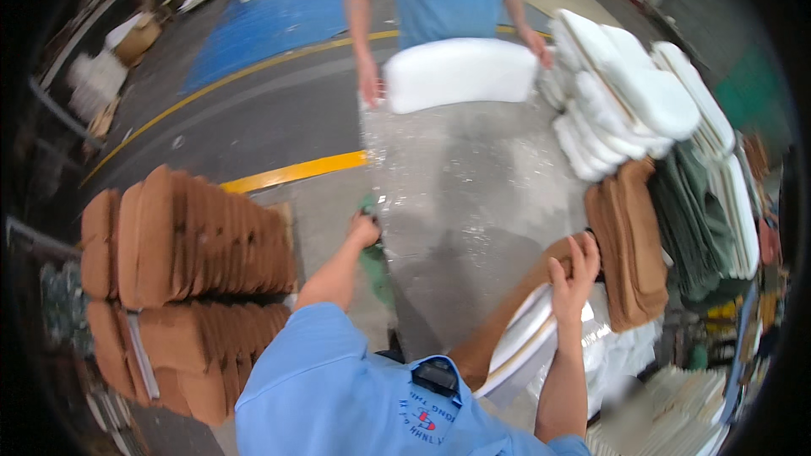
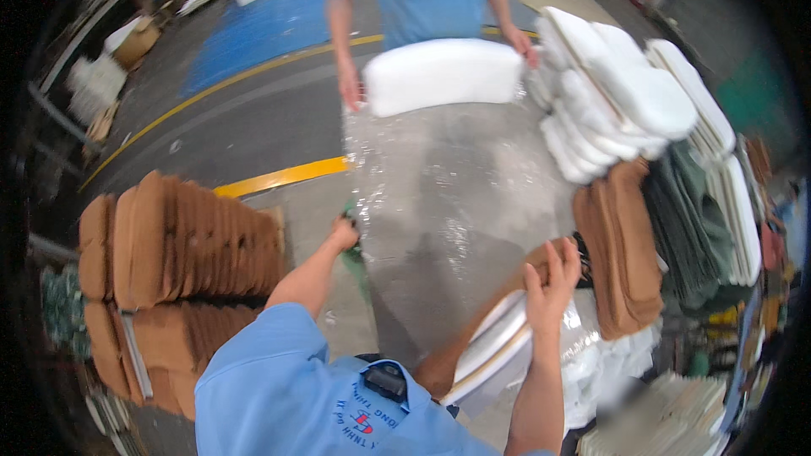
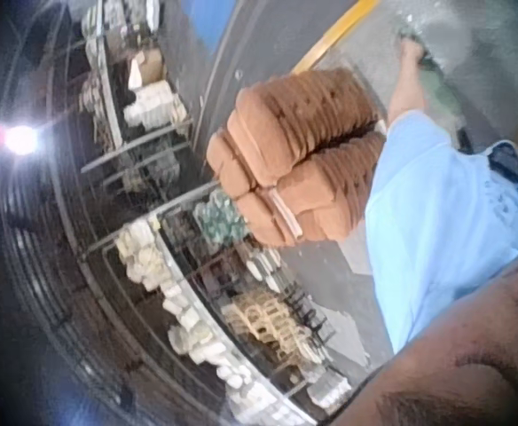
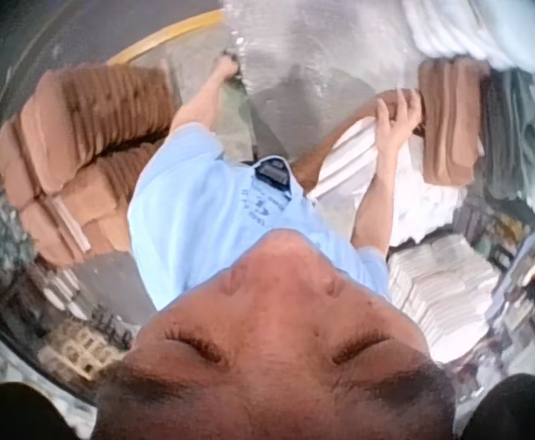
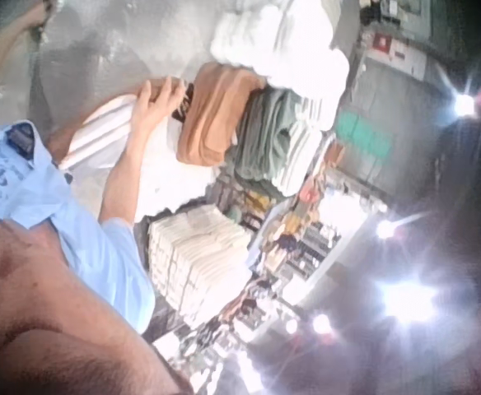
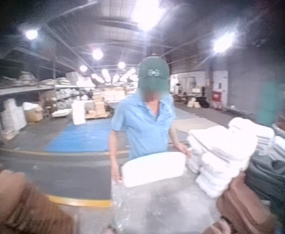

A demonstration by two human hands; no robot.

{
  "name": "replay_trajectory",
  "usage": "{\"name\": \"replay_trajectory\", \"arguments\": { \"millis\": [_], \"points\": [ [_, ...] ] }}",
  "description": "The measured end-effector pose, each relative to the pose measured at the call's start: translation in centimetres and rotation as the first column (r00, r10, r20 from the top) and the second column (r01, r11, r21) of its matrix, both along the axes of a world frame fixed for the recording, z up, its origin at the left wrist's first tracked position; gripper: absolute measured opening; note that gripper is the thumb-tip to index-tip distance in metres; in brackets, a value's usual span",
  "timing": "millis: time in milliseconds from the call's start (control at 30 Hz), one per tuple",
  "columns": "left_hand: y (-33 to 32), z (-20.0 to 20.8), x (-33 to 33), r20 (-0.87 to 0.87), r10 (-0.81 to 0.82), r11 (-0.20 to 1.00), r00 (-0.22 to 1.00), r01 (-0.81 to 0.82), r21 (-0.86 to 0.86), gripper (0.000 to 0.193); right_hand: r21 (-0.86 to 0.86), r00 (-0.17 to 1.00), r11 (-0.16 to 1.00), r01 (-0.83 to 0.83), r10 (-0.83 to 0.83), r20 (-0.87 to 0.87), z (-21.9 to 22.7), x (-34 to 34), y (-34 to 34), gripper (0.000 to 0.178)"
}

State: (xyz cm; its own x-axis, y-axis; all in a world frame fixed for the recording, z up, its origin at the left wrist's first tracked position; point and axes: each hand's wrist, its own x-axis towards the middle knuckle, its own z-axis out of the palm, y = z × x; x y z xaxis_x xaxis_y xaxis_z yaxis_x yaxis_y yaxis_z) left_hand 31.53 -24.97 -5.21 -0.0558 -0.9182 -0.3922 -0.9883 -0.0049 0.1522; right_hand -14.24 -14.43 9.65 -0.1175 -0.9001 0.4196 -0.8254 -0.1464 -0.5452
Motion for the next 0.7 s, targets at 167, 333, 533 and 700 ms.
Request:
{"name": "replay_trajectory", "arguments": {
  "millis": [167,333,533,700],
  "points": [
    [0.8,-0.1,-0.3,-0.507,0.491,0.859,0.708,-0.299,0.415,0.060,-0.017,0.993,0.993,0.117,-0.117,0.006,0.3,-0.3,0.5,0.067],
    [3.8,1.5,-0.7,-0.449,0.666,0.623,0.596,-0.775,-0.105,0.074,-0.022,0.918,0.925,0.379,-0.373,0.134,0.5,-0.9,2.2,0.094],
    [10.6,2.5,-5.5,-0.652,0.373,0.689,0.660,-0.668,-0.281,0.082,0.109,0.861,0.888,0.447,-0.460,0.215,0.9,-1.5,3.4,0.101],
    [16.1,4.2,-10.8,-0.762,0.094,0.879,0.641,-0.413,-0.239,0.078,0.432,0.783,0.804,0.408,-0.552,0.288,1.0,-2.6,4.8,0.102]
  ]
}}
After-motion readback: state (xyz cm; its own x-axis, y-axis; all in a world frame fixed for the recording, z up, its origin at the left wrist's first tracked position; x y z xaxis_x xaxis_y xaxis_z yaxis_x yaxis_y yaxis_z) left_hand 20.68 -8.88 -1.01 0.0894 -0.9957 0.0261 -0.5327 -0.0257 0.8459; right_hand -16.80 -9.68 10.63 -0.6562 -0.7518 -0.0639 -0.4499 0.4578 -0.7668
